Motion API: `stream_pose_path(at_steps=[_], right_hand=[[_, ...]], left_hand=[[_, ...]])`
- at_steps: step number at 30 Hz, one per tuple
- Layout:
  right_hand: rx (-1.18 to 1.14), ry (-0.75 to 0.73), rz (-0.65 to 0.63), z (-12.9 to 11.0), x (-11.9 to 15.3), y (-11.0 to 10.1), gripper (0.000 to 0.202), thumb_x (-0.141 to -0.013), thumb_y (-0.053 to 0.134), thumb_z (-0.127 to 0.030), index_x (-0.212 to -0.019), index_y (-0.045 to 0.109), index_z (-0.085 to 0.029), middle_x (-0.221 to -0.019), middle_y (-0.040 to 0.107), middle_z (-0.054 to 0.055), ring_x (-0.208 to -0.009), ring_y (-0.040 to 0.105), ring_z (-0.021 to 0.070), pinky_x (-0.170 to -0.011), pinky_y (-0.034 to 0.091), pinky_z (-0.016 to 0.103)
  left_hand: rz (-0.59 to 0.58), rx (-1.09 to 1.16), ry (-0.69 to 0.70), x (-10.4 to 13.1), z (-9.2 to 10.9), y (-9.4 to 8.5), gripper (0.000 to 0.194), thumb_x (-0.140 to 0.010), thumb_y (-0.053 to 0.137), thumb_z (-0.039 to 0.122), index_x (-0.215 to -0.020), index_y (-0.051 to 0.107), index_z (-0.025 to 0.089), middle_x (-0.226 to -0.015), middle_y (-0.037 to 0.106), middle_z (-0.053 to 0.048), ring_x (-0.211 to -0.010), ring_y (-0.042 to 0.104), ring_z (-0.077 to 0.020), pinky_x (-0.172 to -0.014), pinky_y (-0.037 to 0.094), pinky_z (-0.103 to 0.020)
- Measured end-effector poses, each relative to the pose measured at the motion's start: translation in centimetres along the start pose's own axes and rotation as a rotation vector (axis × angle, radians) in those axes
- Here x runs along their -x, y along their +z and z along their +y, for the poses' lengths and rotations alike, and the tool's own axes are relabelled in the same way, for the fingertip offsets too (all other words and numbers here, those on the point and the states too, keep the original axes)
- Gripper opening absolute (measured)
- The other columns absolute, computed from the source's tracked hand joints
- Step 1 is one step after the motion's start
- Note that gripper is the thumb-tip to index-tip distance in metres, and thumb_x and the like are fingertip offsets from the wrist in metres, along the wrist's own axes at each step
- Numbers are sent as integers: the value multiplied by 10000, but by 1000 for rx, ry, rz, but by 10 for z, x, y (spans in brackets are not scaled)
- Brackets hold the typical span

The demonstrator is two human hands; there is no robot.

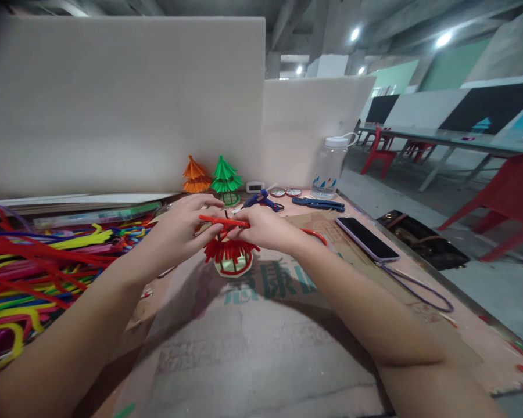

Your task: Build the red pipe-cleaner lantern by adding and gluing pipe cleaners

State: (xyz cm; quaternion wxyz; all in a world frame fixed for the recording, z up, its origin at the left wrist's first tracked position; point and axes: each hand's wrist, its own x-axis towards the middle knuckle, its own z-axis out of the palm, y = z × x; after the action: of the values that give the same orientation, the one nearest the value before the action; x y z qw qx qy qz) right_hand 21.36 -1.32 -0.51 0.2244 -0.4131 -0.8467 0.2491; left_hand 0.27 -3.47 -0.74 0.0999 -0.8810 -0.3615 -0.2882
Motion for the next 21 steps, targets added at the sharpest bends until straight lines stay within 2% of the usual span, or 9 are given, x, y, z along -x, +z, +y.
stream_pose_path(at_steps=[2, 5, 8, 10, 12, 16, 19, 21], right_hand=[[-12, -28, 47, -1, 4, -9, 193, -862, 669, -239, -1016, 777, -197, -874, 752, 17, -767, 649, 151, -664, 440, 238], [-5, -15, 200, -3, 9, -25, 213, -895, 626, -296, -1021, 758, -187, -920, 751, 35, -812, 660, 176, -701, 463, 262], [-39, -65, 303, -1, 12, -38, 357, -980, 499, -412, -1018, 750, -161, -908, 740, 71, -847, 662, 198, -721, 473, 284], [-60, -117, 364, 0, 13, -42, 489, -1025, 385, -478, -1011, 755, -159, -900, 731, 85, -872, 662, 203, -740, 475, 291], [-58, -137, 427, 1, 14, -43, 508, -1025, 378, -496, -983, 758, -162, -873, 719, 77, -845, 654, 194, -721, 466, 284], [-20, -112, 483, -1, 16, -39, 348, -980, 482, -384, -1019, 743, -157, -722, 654, 24, -652, 569, 145, -591, 396, 256], [-25, -115, 447, -1, 15, -33, 289, -964, 490, -303, -1053, 722, -156, -688, 644, 7, -607, 539, 134, -565, 385, 248], [-5, -136, 398, 3, 10, -28, 254, -958, 496, -256, -1044, 717, -163, -769, 700, 25, -669, 590, 143, -616, 427, 252]], left_hand=[[8, 38, -35, 2, -4, -4, 252, -1004, 521, 308, -1123, 707, 187, -1262, 668, -118, -1210, 595, -271, -1056, 455, -472], [-21, 106, -163, 6, -16, -11, 398, -972, 582, 424, -1291, 623, 189, -1342, 641, -128, -1265, 582, -281, -1075, 459, -459], [-167, 157, -286, 11, -28, -13, 694, -882, 677, 539, -1459, 493, 199, -1484, 552, -148, -1352, 538, -322, -1102, 451, -472], [-277, 195, -305, 15, -33, -11, 812, -847, 704, 568, -1521, 421, 215, -1536, 507, -147, -1386, 517, -331, -1113, 451, -464], [-342, 240, -278, 17, -35, -7, 897, -814, 741, 558, -1562, 356, 245, -1570, 472, -132, -1405, 506, -324, -1104, 471, -431], [-346, 293, -189, 20, -34, 3, 998, -787, 789, 434, -1609, 236, 316, -1604, 428, -94, -1398, 520, -303, -1063, 513, -383], [-336, 336, -199, 21, -36, 6, 962, -812, 755, 341, -1611, 218, 341, -1547, 510, -83, -1258, 644, -286, -973, 566, -375], [-336, 346, -205, 22, -38, 7, 938, -825, 727, 314, -1613, 217, 334, -1520, 541, -86, -1181, 690, -269, -924, 585, -356]])
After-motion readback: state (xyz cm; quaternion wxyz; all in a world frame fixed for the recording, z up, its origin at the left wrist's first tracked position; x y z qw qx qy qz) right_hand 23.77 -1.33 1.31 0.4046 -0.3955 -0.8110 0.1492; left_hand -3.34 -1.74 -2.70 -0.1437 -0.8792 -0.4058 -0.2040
